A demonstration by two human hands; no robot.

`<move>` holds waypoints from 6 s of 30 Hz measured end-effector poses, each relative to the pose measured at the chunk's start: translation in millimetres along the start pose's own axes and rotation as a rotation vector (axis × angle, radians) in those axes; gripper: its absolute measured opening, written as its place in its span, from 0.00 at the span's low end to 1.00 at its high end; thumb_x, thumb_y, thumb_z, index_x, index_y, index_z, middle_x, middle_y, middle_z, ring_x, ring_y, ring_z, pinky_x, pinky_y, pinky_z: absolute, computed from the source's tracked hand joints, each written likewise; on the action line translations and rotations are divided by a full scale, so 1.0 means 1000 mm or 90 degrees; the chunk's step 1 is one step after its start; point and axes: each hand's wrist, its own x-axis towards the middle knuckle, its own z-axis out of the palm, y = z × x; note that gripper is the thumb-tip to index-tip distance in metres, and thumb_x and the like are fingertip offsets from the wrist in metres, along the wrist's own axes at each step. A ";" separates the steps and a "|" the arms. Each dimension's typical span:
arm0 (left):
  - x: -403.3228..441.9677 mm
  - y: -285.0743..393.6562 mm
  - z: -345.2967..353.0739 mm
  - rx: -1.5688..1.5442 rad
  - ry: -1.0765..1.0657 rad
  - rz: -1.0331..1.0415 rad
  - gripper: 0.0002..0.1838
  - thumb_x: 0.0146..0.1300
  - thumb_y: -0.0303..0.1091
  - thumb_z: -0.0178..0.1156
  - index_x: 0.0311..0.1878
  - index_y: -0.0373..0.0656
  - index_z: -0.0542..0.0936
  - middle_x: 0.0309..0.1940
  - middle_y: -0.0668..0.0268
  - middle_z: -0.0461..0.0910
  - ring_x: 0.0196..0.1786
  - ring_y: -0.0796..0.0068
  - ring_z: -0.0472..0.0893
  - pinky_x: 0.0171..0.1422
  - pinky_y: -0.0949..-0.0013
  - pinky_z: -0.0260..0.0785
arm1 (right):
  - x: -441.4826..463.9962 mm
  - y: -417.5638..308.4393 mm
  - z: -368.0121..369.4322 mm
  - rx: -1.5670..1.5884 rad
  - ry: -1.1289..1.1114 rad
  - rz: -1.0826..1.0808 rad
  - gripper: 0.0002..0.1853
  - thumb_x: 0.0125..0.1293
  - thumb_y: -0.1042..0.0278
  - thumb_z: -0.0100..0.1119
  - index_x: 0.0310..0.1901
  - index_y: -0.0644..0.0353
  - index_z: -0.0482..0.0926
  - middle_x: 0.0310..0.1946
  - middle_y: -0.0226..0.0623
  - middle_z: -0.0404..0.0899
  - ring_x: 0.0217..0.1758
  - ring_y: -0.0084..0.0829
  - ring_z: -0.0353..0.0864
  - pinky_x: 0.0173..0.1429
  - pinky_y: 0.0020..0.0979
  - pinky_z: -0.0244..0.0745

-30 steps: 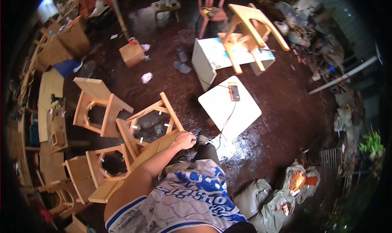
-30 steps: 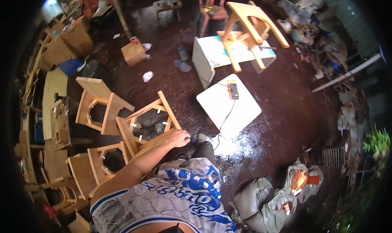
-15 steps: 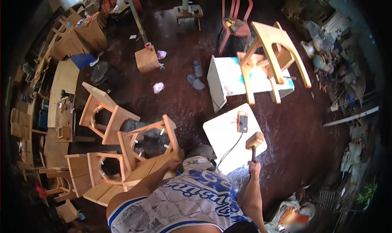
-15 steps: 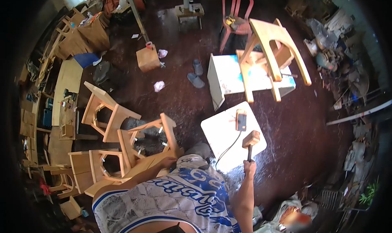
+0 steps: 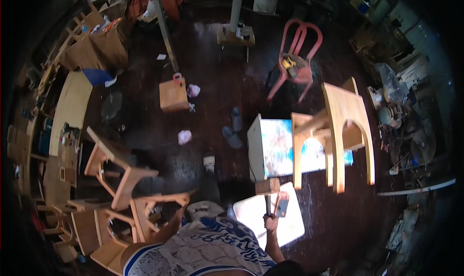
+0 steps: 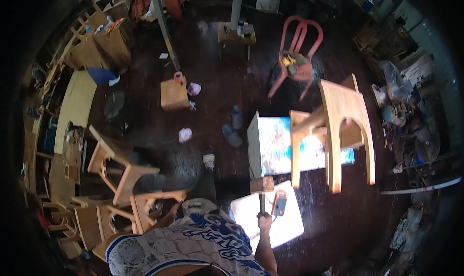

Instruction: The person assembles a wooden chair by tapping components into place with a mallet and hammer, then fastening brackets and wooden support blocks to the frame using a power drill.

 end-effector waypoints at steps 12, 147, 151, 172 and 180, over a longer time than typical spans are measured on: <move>0.265 0.371 -0.295 0.323 0.258 0.059 0.26 0.65 0.54 0.61 0.52 0.40 0.87 0.53 0.44 0.85 0.61 0.42 0.82 0.65 0.50 0.74 | 0.170 -0.256 0.075 0.174 -0.044 0.130 0.11 0.62 0.63 0.61 0.29 0.62 0.78 0.15 0.35 0.71 0.11 0.29 0.67 0.14 0.33 0.60; 1.057 3.134 2.370 0.719 -1.379 1.116 0.31 0.62 0.42 0.64 0.69 0.44 0.77 0.71 0.55 0.73 0.77 0.56 0.66 0.79 0.50 0.60 | 2.391 -1.199 -2.024 0.763 0.461 0.576 0.11 0.64 0.63 0.68 0.35 0.64 0.86 0.22 0.39 0.82 0.22 0.34 0.80 0.27 0.38 0.73; 1.132 3.258 2.417 0.813 -1.143 1.048 0.23 0.64 0.42 0.63 0.61 0.47 0.83 0.64 0.61 0.80 0.70 0.60 0.75 0.74 0.58 0.68 | 2.451 -1.167 -2.098 0.754 0.422 0.557 0.11 0.63 0.63 0.68 0.34 0.64 0.86 0.22 0.40 0.82 0.22 0.35 0.80 0.27 0.38 0.74; 1.399 3.424 2.526 0.964 -0.485 0.499 0.21 0.67 0.51 0.57 0.53 0.52 0.89 0.53 0.54 0.87 0.61 0.55 0.84 0.65 0.58 0.75 | 2.771 -1.064 -2.410 0.312 -0.119 0.410 0.15 0.61 0.61 0.66 0.28 0.67 0.85 0.21 0.43 0.82 0.23 0.37 0.83 0.29 0.41 0.76; 1.390 3.543 2.634 0.617 -0.508 0.347 0.21 0.68 0.43 0.62 0.55 0.37 0.86 0.51 0.56 0.89 0.57 0.65 0.85 0.64 0.63 0.73 | 2.879 -1.007 -2.413 0.239 -0.038 0.503 0.14 0.62 0.62 0.61 0.29 0.61 0.90 0.30 0.45 0.89 0.29 0.38 0.89 0.35 0.46 0.81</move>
